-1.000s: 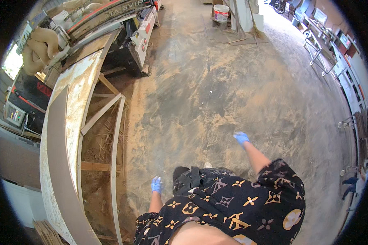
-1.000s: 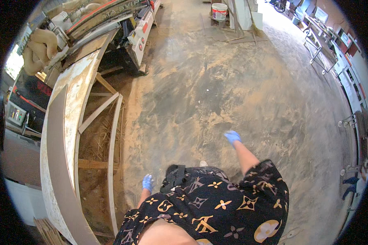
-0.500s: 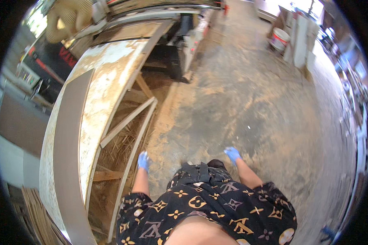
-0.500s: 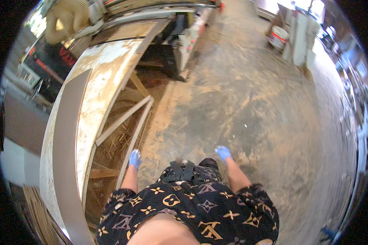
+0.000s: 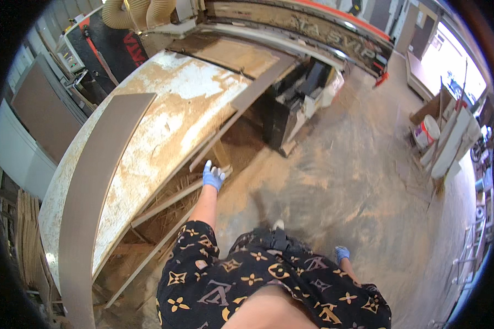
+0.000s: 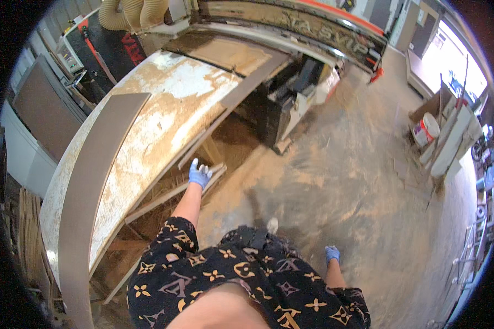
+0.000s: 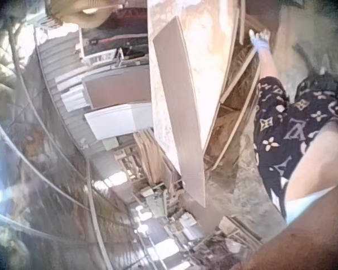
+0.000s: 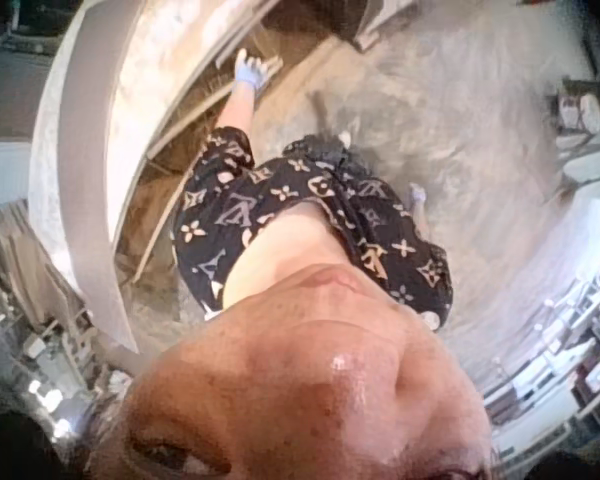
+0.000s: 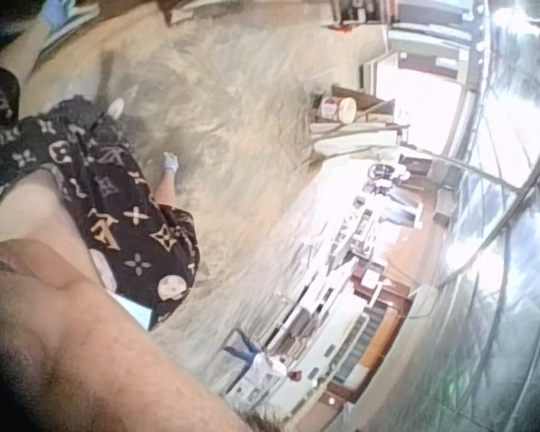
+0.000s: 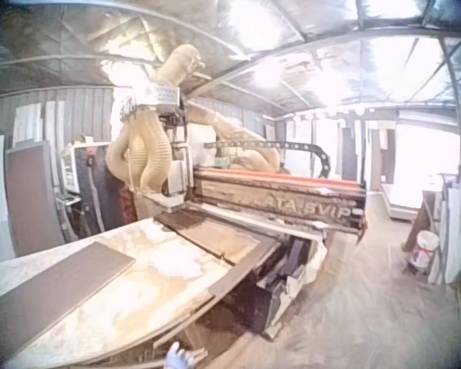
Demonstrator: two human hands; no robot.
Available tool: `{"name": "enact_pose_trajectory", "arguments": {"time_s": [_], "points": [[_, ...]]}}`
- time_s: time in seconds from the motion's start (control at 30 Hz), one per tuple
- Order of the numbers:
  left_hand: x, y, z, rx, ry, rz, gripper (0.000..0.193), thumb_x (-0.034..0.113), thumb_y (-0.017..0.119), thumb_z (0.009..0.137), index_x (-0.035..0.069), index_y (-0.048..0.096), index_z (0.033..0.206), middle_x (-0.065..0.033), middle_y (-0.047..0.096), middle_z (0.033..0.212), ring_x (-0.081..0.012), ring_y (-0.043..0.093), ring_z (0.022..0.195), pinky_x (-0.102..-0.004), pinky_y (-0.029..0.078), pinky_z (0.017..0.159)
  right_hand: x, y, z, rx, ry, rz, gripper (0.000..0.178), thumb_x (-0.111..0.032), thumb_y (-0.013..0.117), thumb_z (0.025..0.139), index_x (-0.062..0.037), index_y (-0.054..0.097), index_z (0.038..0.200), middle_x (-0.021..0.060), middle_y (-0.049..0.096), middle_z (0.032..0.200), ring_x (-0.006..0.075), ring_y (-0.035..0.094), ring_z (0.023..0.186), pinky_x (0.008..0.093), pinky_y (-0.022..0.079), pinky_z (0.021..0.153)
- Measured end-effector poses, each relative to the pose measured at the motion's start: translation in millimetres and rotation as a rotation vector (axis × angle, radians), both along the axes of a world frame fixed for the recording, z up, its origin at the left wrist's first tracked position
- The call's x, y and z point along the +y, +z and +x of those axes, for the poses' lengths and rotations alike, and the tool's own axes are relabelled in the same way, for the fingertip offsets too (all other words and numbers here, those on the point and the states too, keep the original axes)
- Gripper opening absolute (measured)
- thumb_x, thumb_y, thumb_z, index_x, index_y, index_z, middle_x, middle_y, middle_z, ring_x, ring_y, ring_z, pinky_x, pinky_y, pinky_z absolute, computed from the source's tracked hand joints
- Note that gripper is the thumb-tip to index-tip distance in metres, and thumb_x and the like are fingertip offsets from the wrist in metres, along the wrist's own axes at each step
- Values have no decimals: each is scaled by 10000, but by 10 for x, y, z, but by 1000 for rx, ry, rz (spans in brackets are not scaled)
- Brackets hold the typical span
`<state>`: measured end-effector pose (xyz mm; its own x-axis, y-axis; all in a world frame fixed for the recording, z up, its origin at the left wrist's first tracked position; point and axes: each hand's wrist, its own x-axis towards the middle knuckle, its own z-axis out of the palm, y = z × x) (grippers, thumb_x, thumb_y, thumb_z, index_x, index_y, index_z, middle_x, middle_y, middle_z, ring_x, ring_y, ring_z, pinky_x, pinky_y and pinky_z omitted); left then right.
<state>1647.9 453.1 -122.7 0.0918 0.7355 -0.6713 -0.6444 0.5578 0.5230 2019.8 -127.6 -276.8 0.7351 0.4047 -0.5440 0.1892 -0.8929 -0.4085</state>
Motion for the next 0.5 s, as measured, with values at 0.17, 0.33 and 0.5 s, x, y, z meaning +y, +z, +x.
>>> {"name": "enact_pose_trajectory", "arguments": {"time_s": [0.17,0.33,0.5], "points": [[448,146,306,-41,136,6,535,503,633,716,171,502,1114,-39,511,1080,-221,471,1069,-416,396,886,2124,873,755,95,-15,442,366,-231,608,756,23,605,1020,150,642,983,240,603,914,322,457,807],[835,180,533,-135,302,130,315,431,596,784,235,543,1025,72,566,1021,-133,537,826,-379,451,753,4099,1185,803,-105,403,468,423,-265,587,804,-48,534,1162,113,571,1142,249,530,1038,346,444,835],[694,1498,519,330,201,780,263,298,522,879,104,535,1057,-30,551,1049,-141,548,896,-300,495,784,5569,2671,-138,-151,584,676,692,-304,673,728,-89,365,1309,188,431,1282,330,395,1192,386,309,997]]}}
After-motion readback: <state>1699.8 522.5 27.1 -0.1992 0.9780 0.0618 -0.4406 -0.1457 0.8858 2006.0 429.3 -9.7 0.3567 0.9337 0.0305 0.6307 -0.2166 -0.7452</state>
